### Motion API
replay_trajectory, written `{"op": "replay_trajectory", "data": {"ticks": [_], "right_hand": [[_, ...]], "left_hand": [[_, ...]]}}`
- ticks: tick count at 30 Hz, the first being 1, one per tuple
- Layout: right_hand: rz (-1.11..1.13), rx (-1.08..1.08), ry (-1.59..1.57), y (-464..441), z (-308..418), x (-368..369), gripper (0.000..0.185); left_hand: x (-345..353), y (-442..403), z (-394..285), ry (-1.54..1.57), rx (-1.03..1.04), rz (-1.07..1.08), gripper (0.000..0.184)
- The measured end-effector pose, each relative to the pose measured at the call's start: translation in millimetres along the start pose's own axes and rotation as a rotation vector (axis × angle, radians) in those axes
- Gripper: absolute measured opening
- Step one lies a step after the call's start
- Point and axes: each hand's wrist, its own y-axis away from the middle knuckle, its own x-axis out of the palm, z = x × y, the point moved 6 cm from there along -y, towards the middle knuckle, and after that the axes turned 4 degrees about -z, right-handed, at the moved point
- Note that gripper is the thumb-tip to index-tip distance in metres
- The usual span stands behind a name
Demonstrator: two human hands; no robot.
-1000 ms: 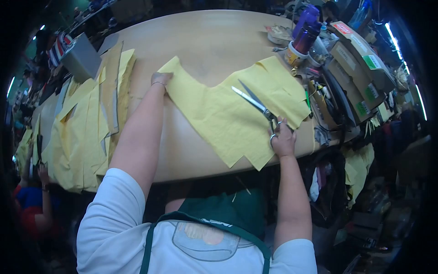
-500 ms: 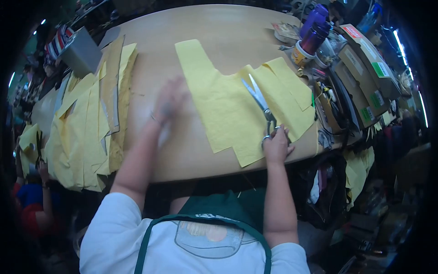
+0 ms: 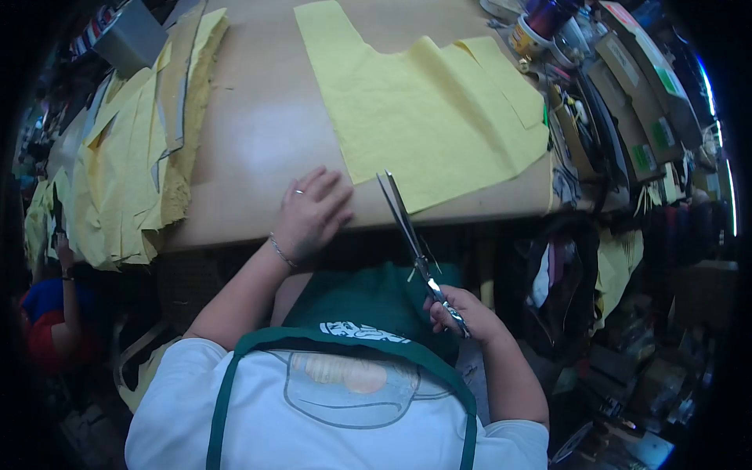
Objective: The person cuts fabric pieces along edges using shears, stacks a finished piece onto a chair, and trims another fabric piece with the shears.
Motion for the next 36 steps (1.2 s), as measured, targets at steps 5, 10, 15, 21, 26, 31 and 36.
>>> {"op": "replay_trajectory", "data": {"ticks": [5,10,15,21,26,31,36], "right_hand": [[0.235,0.031,-0.115,6.6,-26.3,-1.2,0.045],[0.221,0.026,-0.186,-35.9,-7.0,8.2,0.053],[0.107,0.007,-0.021,-62.5,11.1,11.8,0.054],[0.185,0.011,-0.081,-21.1,7.9,1.5,0.057],[0.271,0.111,-0.197,-0.2,-14.5,-13.1,0.060],[0.213,0.057,-0.168,-33.6,1.2,0.8,0.059],[0.113,-0.006,-0.032,-58.0,15.8,15.1,0.053]], "left_hand": [[-1.0,-2.1,1.5,0.080,-0.090,-0.048,0.025],[19.5,-9.8,26.7,0.822,-0.574,0.024,0.021],[24.7,-12.3,28.9,1.063,-0.916,0.338,0.023],[27.7,-19.9,26.5,1.100,-0.932,0.296,0.024],[24.6,-23.0,18.3,0.897,-0.811,0.293,0.030],[25.8,-25.3,24.1,1.012,-0.833,0.314,0.029],[23.0,-14.5,39.9,1.145,-1.019,0.247,0.021]]}}
